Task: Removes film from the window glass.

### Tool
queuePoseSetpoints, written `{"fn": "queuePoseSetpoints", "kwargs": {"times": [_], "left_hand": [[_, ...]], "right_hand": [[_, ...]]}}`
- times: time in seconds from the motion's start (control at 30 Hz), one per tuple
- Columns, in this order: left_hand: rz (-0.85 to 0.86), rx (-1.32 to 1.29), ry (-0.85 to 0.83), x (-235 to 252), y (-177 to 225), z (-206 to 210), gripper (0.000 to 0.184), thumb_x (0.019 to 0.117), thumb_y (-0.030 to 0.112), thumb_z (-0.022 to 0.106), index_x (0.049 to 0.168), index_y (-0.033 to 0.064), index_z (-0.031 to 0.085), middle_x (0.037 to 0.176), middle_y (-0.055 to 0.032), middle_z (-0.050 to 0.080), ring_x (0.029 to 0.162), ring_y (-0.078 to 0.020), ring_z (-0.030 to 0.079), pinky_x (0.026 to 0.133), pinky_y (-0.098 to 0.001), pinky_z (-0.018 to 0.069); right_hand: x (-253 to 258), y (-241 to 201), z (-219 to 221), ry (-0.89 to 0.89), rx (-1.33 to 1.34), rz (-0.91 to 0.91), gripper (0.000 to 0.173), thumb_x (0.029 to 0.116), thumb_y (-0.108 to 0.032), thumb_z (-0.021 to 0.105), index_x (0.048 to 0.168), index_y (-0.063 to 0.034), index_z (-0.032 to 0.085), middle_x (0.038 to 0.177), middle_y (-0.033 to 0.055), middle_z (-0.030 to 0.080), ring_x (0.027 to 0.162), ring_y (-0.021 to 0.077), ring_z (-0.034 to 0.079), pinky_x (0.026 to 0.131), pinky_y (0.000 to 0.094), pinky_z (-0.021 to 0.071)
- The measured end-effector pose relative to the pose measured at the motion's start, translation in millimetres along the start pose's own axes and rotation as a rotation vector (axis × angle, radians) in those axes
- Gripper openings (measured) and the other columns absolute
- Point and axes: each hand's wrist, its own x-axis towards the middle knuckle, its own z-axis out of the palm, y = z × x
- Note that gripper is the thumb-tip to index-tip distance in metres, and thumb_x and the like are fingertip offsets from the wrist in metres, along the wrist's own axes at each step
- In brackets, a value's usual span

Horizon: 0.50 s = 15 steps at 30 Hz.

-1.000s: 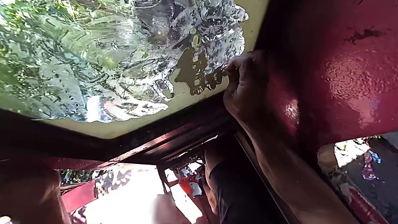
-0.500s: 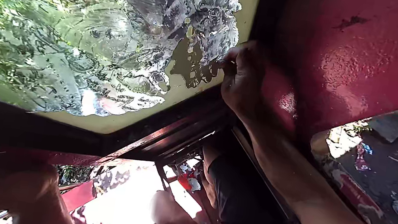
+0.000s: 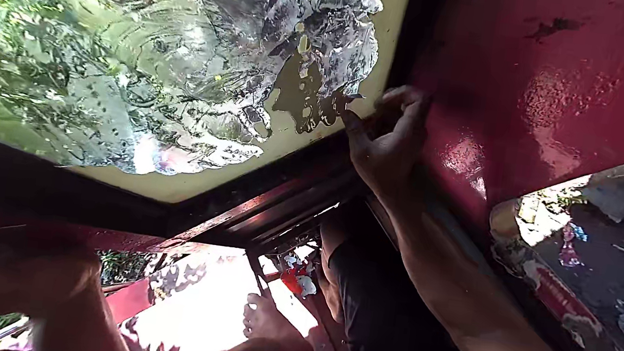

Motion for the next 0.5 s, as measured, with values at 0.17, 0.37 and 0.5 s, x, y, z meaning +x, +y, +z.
{"fn": "queuePoseSetpoints", "kwargs": {"times": [0.17,0.37,0.5], "left_hand": [[0.026,-0.04,-0.059,3,-12,-12,0.023,0.105,0.017,0.037,0.101,0.0095,0.057,0.087,0.0,0.065,0.084,-0.0132,0.066,0.079,-0.0334,0.0574],[0.093,-0.015,-0.066,4,-15,-12,0.021,0.1064,0.021,0.037,0.101,0.0117,0.056,0.086,0.0039,0.065,0.083,-0.0102,0.067,0.077,-0.0296,0.0579],[0.127,-0.015,-0.114,7,-20,-15,0.022,0.1051,0.022,0.038,0.098,0.0126,0.056,0.086,0.003,0.066,0.085,-0.0123,0.067,0.078,-0.0328,0.0578]], "right_hand": [[29,-13,-15,-0.322,-0.333,-0.019,0.03,0.0976,-0.032,0.068,0.102,-0.0022,0.071,0.09,0.014,0.07,0.076,0.0293,0.07,0.061,0.0466,0.0542],[18,-14,-7,-0.287,-0.284,-0.123,0.019,0.1008,-0.01,0.057,0.091,0.0027,0.069,0.083,0.0177,0.068,0.068,0.0304,0.068,0.056,0.0441,0.0531],[6,-21,-1,-0.233,-0.243,-0.028,0.02,0.101,-0.012,0.059,0.089,0.0024,0.067,0.08,0.0149,0.067,0.068,0.0248,0.066,0.06,0.0382,0.0532]]}}
